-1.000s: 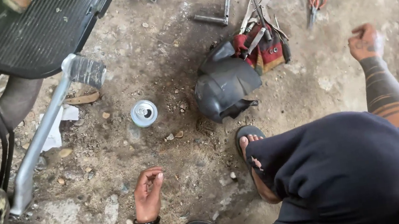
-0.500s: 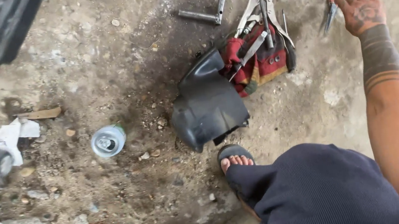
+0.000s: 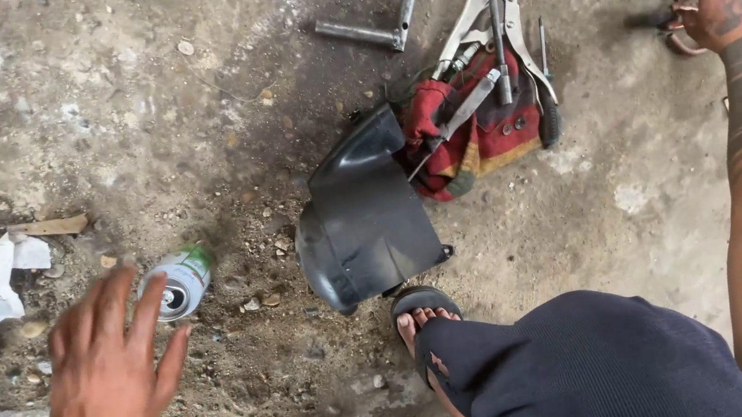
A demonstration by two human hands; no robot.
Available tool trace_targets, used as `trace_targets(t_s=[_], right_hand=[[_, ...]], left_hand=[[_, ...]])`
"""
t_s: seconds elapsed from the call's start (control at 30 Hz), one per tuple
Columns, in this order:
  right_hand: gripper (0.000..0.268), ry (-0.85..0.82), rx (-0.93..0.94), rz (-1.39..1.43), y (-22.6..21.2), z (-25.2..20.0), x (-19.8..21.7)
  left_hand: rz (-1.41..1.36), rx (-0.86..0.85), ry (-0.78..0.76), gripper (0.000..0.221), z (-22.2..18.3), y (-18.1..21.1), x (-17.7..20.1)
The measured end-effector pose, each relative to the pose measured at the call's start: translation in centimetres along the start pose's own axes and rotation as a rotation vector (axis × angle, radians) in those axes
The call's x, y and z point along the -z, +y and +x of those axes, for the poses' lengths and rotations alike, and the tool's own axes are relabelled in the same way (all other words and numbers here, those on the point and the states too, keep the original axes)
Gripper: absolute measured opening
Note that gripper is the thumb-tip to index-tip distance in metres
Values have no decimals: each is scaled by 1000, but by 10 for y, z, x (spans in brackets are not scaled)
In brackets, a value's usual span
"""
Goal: The person is working on a motorcycle engine and cuts a soda can with scissors to create a makeshift part for the clutch cable adjustment.
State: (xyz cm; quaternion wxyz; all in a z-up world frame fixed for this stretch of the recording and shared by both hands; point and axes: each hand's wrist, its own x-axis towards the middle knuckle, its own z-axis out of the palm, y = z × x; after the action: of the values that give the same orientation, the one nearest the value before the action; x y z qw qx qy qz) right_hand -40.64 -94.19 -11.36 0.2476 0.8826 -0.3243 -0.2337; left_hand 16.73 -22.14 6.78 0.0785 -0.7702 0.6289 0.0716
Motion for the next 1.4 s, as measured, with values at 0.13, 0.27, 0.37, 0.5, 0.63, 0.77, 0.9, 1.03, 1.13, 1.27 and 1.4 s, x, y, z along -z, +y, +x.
trace_targets(t_s=[0.13, 0.27, 0.37, 0.5, 0.63, 0.77, 0.9, 1.03, 1.13, 1.27, 1.4], right_hand=[[51, 38, -231, 604, -29, -39, 45], [59, 367, -7, 743, -45, -57, 27], [15, 38, -1191, 1974, -57, -26, -28], [22, 157, -1497, 2177, -58, -37, -62], [42, 212, -1088, 2116, -68, -73, -63], [39, 116, -271, 1936, -64, -109, -45], [54, 287, -145, 1702, -113, -125, 154], [82, 698, 576, 890, -171, -148, 335], [92, 717, 757, 801, -206, -161, 447], [117, 644, 850, 608, -266, -153, 503], [103, -260, 755, 182, -330, -188, 613]], left_hand=[[-161, 203, -309, 80, 8, -3, -32], [-202, 257, -308, 72, -4, 0, -42], [-372, 278, -228, 62, -13, -3, -43], [-429, 308, -163, 64, -36, -4, -42], [-702, 496, -257, 80, -83, 8, 0], [-1233, 893, -366, 81, -163, 28, 16], [-1972, 577, 169, 86, -236, 55, -36], [-2213, 518, 345, 82, -262, 90, -64], [-2511, 329, 525, 72, -266, 108, -88], [-2604, 224, 689, 70, -268, 121, -98], [-2624, 156, 756, 81, -271, 124, -105]])
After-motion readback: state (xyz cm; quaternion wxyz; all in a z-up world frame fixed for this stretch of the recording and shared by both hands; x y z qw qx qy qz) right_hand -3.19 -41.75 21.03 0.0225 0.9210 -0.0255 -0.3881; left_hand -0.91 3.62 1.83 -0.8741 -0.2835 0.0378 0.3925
